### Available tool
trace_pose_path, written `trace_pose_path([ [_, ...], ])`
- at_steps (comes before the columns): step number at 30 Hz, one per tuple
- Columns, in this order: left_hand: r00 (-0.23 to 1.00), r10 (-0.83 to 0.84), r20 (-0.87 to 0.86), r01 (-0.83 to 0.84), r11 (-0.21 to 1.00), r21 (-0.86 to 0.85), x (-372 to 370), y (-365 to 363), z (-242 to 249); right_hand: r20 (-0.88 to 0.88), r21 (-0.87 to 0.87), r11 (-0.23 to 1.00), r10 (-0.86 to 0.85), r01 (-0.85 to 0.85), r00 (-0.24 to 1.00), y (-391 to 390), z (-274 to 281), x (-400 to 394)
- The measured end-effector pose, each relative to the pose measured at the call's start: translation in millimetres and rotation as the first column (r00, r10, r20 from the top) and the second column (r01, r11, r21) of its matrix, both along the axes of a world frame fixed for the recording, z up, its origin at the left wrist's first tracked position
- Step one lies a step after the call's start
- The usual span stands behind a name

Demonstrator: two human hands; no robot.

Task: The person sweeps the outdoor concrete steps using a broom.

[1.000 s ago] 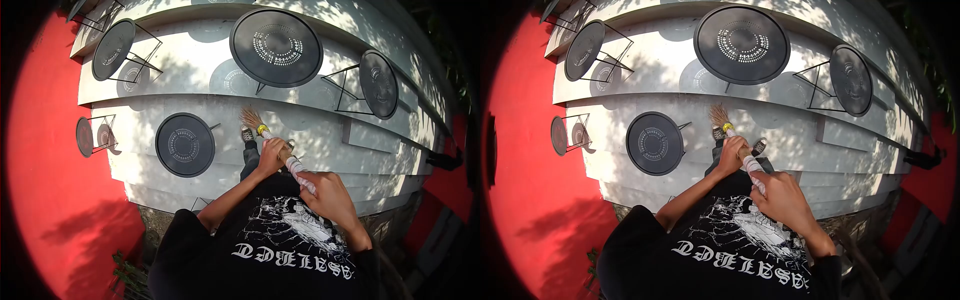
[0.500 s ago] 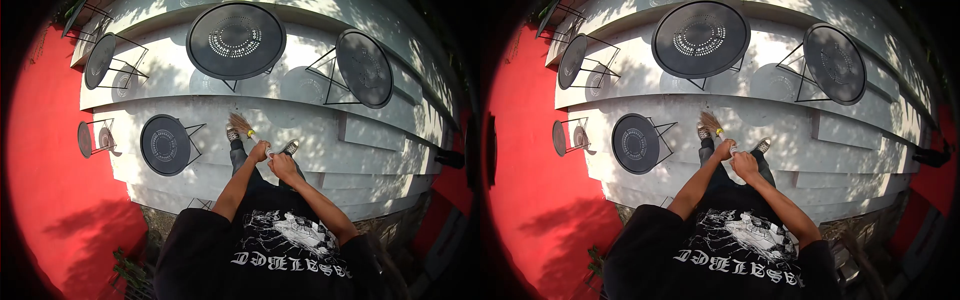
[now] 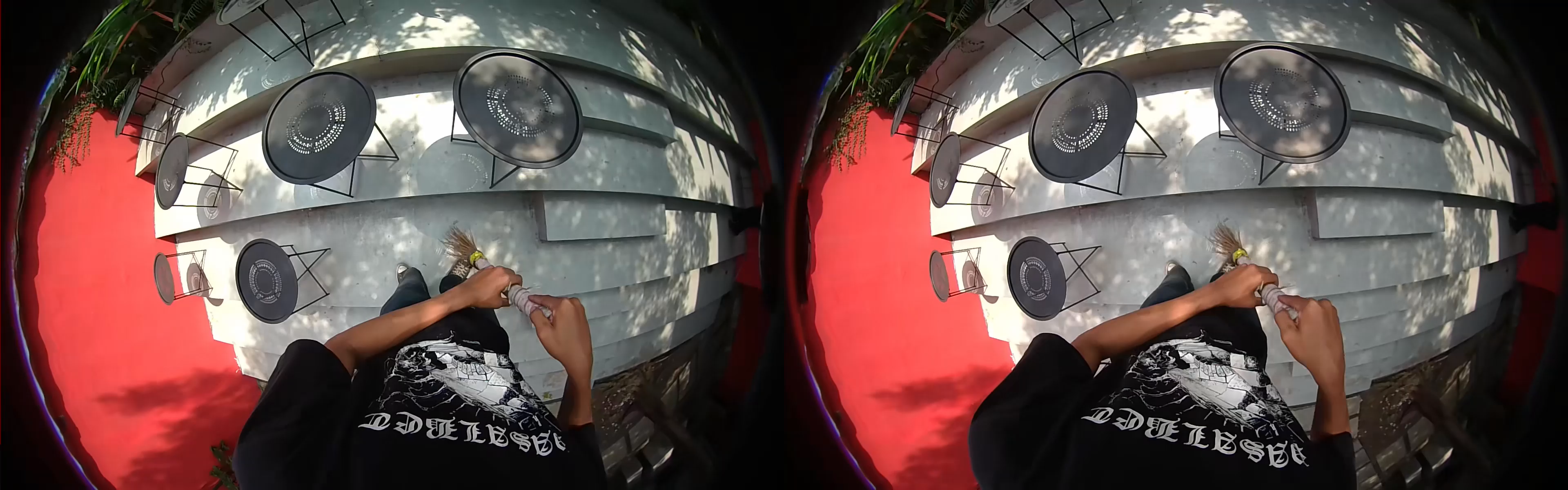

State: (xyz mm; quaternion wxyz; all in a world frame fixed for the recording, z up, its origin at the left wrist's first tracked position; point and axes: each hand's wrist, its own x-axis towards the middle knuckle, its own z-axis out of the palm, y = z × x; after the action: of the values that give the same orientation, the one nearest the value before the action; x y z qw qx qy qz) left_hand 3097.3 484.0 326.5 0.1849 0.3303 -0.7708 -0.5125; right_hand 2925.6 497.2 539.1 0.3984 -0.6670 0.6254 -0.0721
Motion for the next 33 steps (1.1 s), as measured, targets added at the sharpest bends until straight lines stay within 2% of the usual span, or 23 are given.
trace_pose_path([
  [2,0.996,0.081,0.037,-0.075,0.984,-0.161,0,-5,27,0.045,-0.005,0.999,-0.042,0.043,0.998,-9,37,-9],
  [3,0.991,0.125,0.05,-0.109,0.964,-0.241,2,-8,39,0.094,-0.047,0.999,-0.009,0.013,0.996,-11,44,-11],
  [4,0.981,0.107,0.162,-0.063,0.964,-0.257,8,-15,55,0.143,-0.091,0.996,0.025,-0.012,0.989,-14,49,-12],
  [7,0.974,0.193,0.12,-0.146,0.936,-0.321,34,-41,89,0.232,-0.129,0.991,0.071,-0.042,0.97,-31,63,3],
  [10,0.94,0.309,0.142,-0.237,0.895,-0.378,65,-73,84,0.243,-0.233,0.969,0.135,-0.077,0.961,-56,47,28],
  [11,0.93,0.341,0.136,-0.281,0.9,-0.332,75,-83,84,0.241,-0.256,0.963,0.147,-0.083,0.959,-64,34,39],
  [13,0.917,0.393,0.076,-0.343,0.869,-0.357,96,-105,60,0.249,-0.26,0.963,0.143,-0.076,0.958,-81,8,62],
  [16,0.925,0.379,0.01,-0.344,0.851,-0.397,130,-149,13,0.28,-0.25,0.968,0.084,-0.011,0.956,-111,-34,99],
  [19,0.909,0.418,-0.009,-0.392,0.845,-0.363,160,-195,-18,0.313,-0.245,0.967,0.009,0.071,0.95,-146,-74,138],
  [21,0.898,0.441,0.0,-0.421,0.856,-0.301,181,-232,-42,0.27,-0.297,0.951,-0.006,0.089,0.963,-173,-114,167],
  [23,0.888,0.459,0.003,-0.439,0.851,-0.288,199,-269,-85,0.288,-0.225,0.965,-0.065,0.133,0.955,-203,-170,193],
  [24,0.871,0.49,-0.038,-0.484,0.84,-0.247,205,-285,-122,0.292,-0.182,0.971,-0.096,0.154,0.951,-214,-183,200],
  [27,0.929,0.26,0.265,-0.259,0.965,-0.037,210,-315,-132,0.284,-0.018,0.964,-0.249,0.265,0.926,-234,-190,193],
  [28,0.951,0.21,0.227,-0.22,0.975,0.021,206,-312,-147,0.238,0.028,0.956,-0.291,0.293,0.927,-226,-178,183],
  [29,0.959,0.202,0.198,-0.212,0.977,0.031,197,-301,-131,0.233,0.049,0.945,-0.325,0.323,0.917,-215,-161,172],
  [31,0.982,0.179,0.067,-0.178,0.984,-0.009,170,-262,-141,0.167,0.121,0.911,-0.409,0.393,0.897,-179,-135,147],
  [33,0.998,0.053,0.019,-0.055,0.992,0.11,144,-219,-110,0.115,0.12,0.916,-0.395,0.382,0.912,-142,-109,120],
])
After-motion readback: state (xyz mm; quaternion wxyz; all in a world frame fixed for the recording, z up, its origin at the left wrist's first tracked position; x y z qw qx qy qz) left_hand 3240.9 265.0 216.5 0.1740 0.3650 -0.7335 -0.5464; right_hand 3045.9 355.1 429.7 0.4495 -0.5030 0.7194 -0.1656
